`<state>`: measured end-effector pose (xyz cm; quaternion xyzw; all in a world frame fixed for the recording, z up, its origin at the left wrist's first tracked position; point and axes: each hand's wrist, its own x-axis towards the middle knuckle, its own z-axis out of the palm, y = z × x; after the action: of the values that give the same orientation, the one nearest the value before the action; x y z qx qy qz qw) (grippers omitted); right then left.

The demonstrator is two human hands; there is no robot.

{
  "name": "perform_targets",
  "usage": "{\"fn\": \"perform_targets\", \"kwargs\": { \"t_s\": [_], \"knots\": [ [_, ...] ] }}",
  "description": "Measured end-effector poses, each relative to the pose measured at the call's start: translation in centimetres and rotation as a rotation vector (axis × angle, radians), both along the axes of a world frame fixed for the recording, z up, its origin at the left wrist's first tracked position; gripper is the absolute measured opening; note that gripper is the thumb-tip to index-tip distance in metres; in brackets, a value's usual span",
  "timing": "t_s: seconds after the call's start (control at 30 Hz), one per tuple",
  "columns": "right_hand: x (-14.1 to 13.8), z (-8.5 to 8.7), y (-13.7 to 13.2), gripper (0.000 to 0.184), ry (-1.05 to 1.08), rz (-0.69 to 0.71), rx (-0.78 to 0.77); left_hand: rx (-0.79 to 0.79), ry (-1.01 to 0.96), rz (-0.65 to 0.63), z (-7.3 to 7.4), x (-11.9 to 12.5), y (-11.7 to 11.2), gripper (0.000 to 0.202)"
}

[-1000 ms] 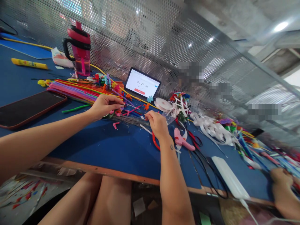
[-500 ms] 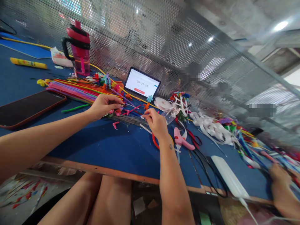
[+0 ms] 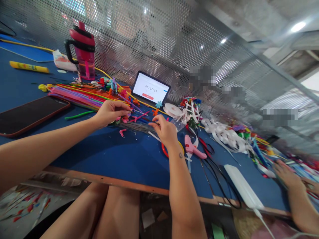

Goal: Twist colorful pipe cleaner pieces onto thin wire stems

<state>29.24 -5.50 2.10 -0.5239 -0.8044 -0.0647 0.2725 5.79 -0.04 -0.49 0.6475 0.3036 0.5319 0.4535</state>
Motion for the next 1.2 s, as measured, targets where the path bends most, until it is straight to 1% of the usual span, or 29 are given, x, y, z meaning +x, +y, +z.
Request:
{"fn": "perform_targets", "kwargs": {
  "t_s": [0.13,0.27,0.37,0.47,0.6,0.9,1.03,1.2],
  "knots": [
    [-0.27,0.10,-0.22,0.016,0.008,0.025,0.033,0.012,-0.003,-0.004,-0.02,0.03,-0.02,0.019],
    [-0.44,0.17,-0.24,0.023,-0.051,0.010,-0.004,0.017,0.017,0.010,0.09,0.11,-0.19,0.019],
    [-0.39,0.06,-0.14,0.029,-0.055,0.004,-0.038,0.032,0.032,0.017,-0.02,0.15,-0.15,0.020],
    [-0.34,-0.09,-0.11,0.021,-0.036,0.003,-0.059,0.051,0.037,0.015,-0.28,0.15,0.04,0.020],
    [-0.50,-0.07,-0.25,0.017,-0.053,0.002,-0.021,0.055,0.013,0.003,-0.48,0.17,0.15,0.018],
    [-0.56,-0.06,-0.14,0.027,-0.082,0.022,-0.029,0.100,0.044,0.004,-0.71,0.30,0.32,0.014],
    [-0.51,-0.33,-0.07,0.020,-0.071,0.010,-0.041,0.108,0.051,0.012,-0.78,0.29,0.36,0.015],
    [-0.77,-0.31,-0.08,0.021,-0.056,0.028,-0.006,0.143,0.076,0.013,-0.66,0.23,0.27,0.017]
  ]
}}
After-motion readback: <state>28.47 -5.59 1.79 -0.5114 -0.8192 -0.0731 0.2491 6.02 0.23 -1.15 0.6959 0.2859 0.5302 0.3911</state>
